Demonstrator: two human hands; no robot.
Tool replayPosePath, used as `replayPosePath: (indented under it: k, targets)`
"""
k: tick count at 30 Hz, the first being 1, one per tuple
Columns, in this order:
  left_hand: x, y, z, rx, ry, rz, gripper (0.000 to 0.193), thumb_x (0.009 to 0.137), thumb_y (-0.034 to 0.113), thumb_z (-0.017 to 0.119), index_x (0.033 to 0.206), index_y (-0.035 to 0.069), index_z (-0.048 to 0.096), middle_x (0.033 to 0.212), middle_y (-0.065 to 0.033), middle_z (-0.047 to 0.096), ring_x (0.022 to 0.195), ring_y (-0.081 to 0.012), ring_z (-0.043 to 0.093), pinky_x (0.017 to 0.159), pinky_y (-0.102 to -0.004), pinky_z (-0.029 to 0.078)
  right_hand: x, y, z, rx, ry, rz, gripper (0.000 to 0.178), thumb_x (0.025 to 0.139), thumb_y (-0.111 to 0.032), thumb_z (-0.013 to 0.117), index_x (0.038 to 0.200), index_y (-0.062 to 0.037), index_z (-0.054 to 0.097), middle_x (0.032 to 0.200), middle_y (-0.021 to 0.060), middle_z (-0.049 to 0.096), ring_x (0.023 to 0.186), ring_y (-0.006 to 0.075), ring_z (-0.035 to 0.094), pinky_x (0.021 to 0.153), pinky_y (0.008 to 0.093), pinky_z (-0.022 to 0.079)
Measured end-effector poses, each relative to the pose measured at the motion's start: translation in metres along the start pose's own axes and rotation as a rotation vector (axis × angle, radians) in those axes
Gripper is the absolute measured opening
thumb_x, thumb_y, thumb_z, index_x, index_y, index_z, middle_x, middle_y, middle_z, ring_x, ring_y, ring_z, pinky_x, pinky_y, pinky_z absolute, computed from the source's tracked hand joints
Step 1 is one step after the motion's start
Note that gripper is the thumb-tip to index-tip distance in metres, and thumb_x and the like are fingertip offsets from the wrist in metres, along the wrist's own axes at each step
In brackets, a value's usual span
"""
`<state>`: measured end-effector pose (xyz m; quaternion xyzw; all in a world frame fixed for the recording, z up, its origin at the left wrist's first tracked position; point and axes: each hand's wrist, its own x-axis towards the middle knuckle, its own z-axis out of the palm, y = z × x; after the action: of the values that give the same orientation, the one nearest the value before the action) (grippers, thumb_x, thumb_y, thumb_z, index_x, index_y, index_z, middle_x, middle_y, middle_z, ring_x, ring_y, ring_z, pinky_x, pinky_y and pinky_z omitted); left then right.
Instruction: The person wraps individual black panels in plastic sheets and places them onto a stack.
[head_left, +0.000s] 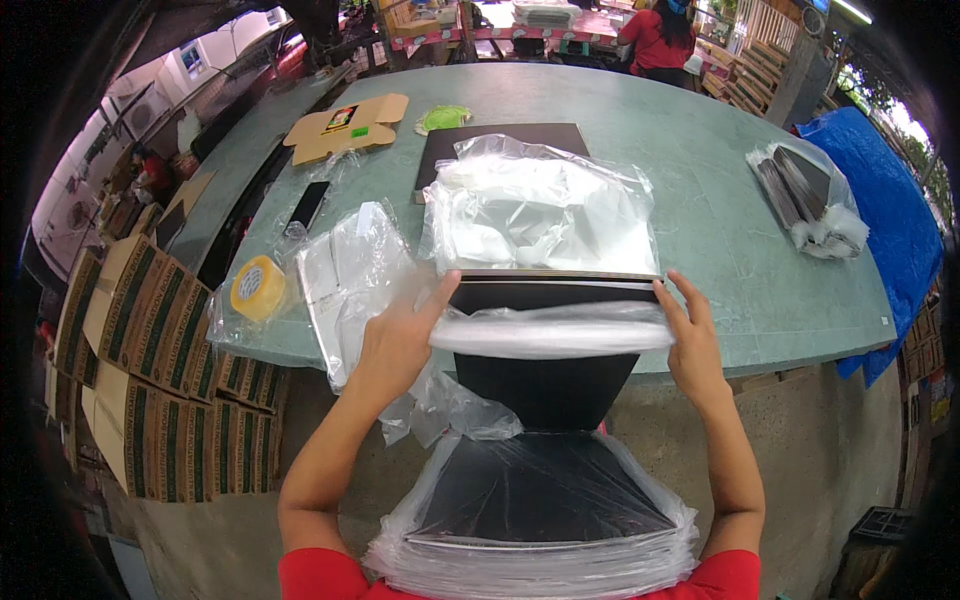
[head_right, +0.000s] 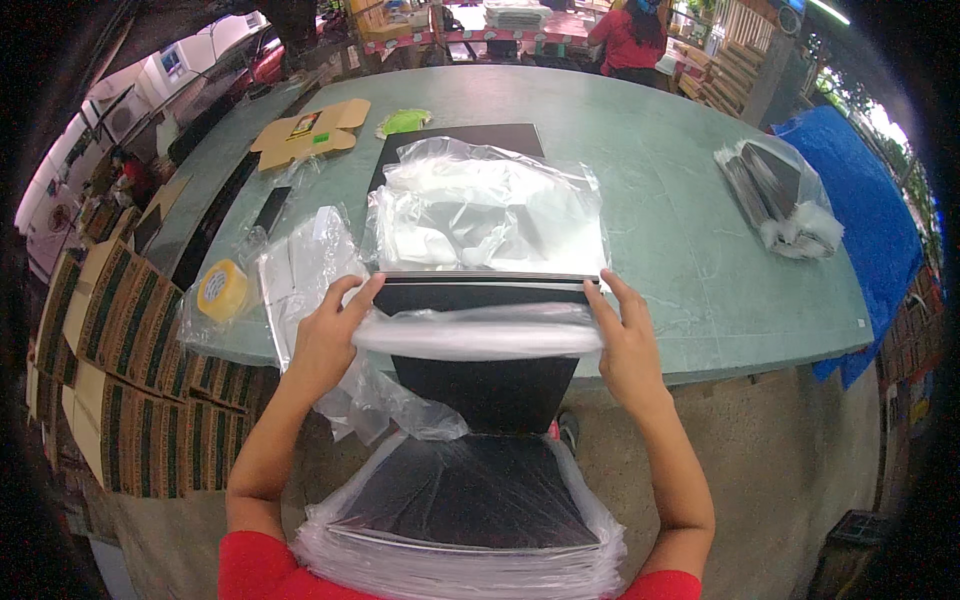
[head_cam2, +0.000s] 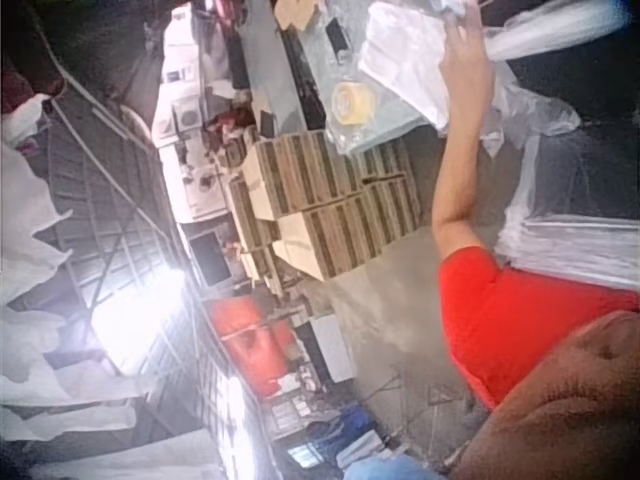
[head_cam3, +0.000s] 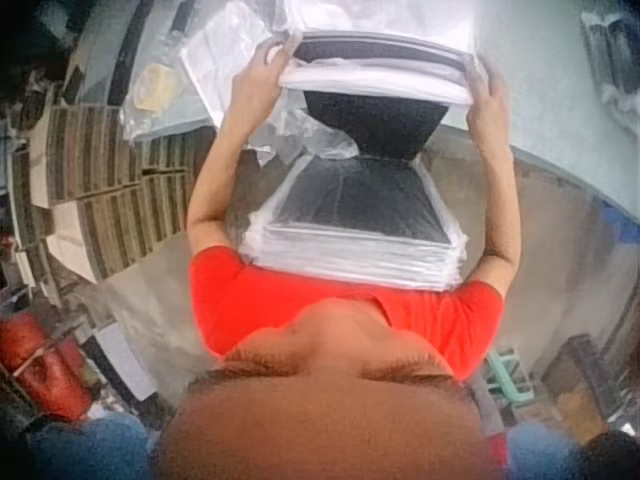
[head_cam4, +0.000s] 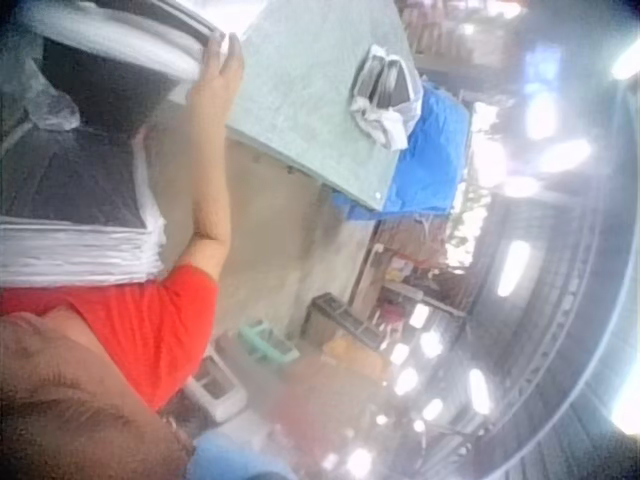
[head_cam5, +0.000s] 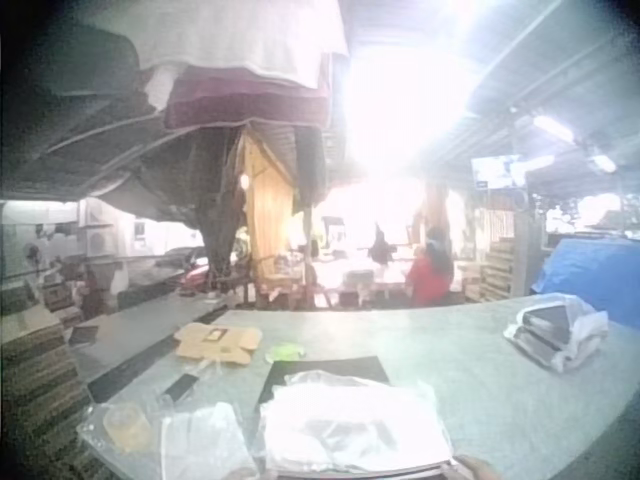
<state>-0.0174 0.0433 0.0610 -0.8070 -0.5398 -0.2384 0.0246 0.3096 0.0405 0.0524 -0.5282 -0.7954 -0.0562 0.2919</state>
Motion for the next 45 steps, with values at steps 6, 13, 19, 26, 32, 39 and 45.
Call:
replayPosePath:
  k: [6, 13, 19, 26, 32, 39, 45]
  targets:
    - [-0.013, -0.006, -0.011, -0.28, 0.074, 0.083, 0.046, 0.06, -0.008, 0.056, 0.103, 0.008, 0.055, 0.09, -0.0085, 0.055, 0.07, -0.0205, 0.055, 0.057, -0.0269, 0.044, -0.02, 0.008, -0.033, 0.456, -0.149, 0.218, 0.047, 0.059, 0.013, 0.052, 0.104, -0.0022, 0.054, 0.098, 0.0136, 0.055, 0.089, 0.0185, 0.054, 0.071, 0.0262, 0.044]
    - [-0.076, -0.071, 0.042, -1.518, -0.824, -0.405, 0.034, 0.07, 0.01, 0.062, 0.102, 0.003, 0.055, 0.076, -0.0011, 0.052, 0.059, -0.0033, 0.047, 0.043, -0.0187, 0.036, -0.089, 0.052, 0.03, 1.785, -0.689, 0.759, 0.03, 0.064, -0.004, 0.066, 0.092, 0.0013, 0.055, 0.081, 0.0088, 0.059, 0.069, 0.0145, 0.057, 0.06, 0.0247, 0.045]
    - [-0.155, -0.042, 0.164, -1.6, -0.748, -0.966, 0.032, 0.072, 0.022, 0.064, 0.095, 0.002, 0.053, 0.081, -0.0022, 0.054, 0.069, -0.0085, 0.051, 0.058, -0.0193, 0.04, -0.215, 0.065, 0.19, 0.926, -0.606, 1.208, 0.029, 0.064, -0.014, 0.059, 0.09, -0.0002, 0.059, 0.082, 0.013, 0.06, 0.074, 0.0241, 0.058, 0.062, 0.0332, 0.046]
    - [-0.11, -0.038, 0.114, -0.559, -0.59, -0.49, 0.024, 0.07, 0.023, 0.063, 0.084, 0.003, 0.058, 0.075, -0.0116, 0.06, 0.071, -0.0174, 0.056, 0.063, -0.0294, 0.043, -0.137, 0.059, 0.094, 0.587, -0.384, 0.833, 0.031, 0.076, -0.025, 0.053, 0.077, 0.0042, 0.06, 0.078, 0.0173, 0.061, 0.073, 0.0293, 0.059, 0.063, 0.0367, 0.045]
    - [-0.059, 0.033, -0.018, -1.234, -1.151, 0.334, 0.025, 0.08, 0.017, 0.053, 0.1, 0.002, 0.055, 0.09, -0.0106, 0.059, 0.084, -0.0243, 0.055, 0.075, -0.0325, 0.043, -0.047, -0.034, 0.004, 1.647, -1.376, -0.48, 0.048, 0.087, -0.032, 0.041, 0.118, 0.0041, 0.04, 0.122, 0.0177, 0.042, 0.117, 0.0281, 0.035, 0.097, 0.0392, 0.023]
    - [-0.14, 0.001, 0.182, -0.574, -0.895, -0.259, 0.021, 0.083, 0.021, 0.045, 0.093, 0.005, 0.055, 0.09, -0.0154, 0.058, 0.083, -0.0275, 0.055, 0.072, -0.0359, 0.043, -0.148, -0.006, 0.139, 0.803, -1.342, 0.282, 0.054, 0.084, -0.047, 0.037, 0.121, -0.0072, 0.042, 0.127, 0.0137, 0.037, 0.119, 0.0287, 0.031, 0.098, 0.033, 0.023]
    - [-0.014, 0.073, 0.088, -1.265, -0.238, -0.319, 0.02, 0.085, 0.017, 0.04, 0.089, 0.0, 0.051, 0.069, -0.009, 0.055, 0.06, -0.0156, 0.058, 0.049, -0.0225, 0.044, -0.049, -0.055, 0.1, 1.304, -1.025, 0.461, 0.042, 0.08, -0.038, 0.053, 0.094, 0.0015, 0.057, 0.091, 0.0097, 0.059, 0.088, 0.0185, 0.053, 0.082, 0.0292, 0.039]
